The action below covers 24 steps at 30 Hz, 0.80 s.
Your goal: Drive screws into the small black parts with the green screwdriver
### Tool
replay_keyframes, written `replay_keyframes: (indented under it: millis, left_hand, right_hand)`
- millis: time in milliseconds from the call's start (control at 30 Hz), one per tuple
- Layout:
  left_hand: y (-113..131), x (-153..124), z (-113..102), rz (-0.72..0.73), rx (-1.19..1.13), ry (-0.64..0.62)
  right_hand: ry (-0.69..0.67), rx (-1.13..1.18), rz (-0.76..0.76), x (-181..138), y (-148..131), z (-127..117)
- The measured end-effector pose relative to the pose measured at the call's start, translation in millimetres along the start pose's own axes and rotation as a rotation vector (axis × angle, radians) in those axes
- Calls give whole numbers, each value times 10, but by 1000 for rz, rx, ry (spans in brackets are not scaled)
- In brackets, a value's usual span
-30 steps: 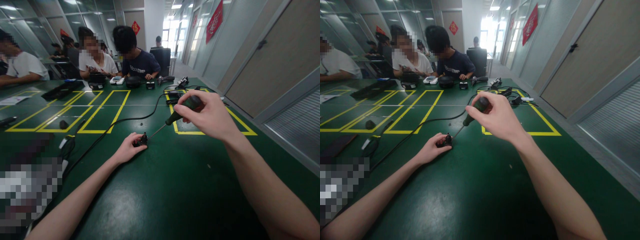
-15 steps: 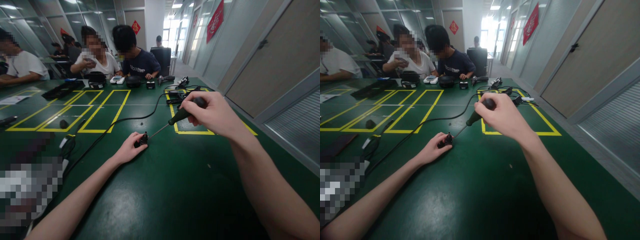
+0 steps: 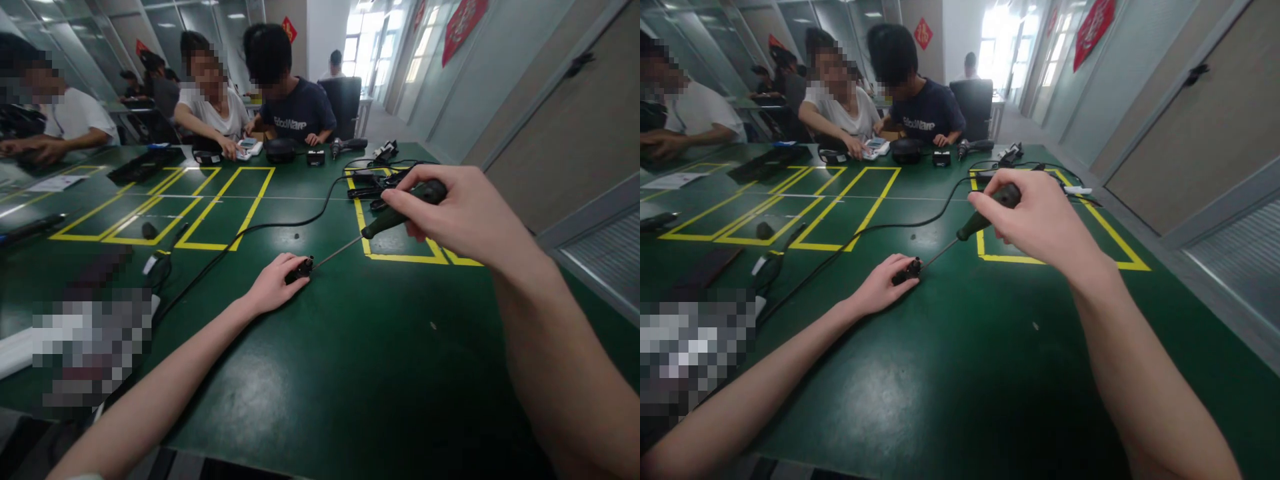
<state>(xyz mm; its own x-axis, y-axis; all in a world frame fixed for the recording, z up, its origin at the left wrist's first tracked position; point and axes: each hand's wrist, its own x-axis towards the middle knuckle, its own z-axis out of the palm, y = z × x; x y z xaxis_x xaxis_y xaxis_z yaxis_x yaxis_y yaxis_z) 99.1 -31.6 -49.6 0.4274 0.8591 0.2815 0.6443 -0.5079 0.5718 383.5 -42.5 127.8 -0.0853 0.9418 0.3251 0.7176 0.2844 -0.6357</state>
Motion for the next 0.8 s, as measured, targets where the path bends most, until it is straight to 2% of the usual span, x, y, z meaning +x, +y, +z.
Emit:
replay_keyframes:
  millis: [400, 800]
  left_hand:
    - [17, 19, 13, -20, 39, 3]
    - [-4, 5, 14, -7, 77, 6]
  right_hand:
    - [8, 3, 122, 16, -66, -30]
    - [-71, -3, 55, 8, 27, -20]
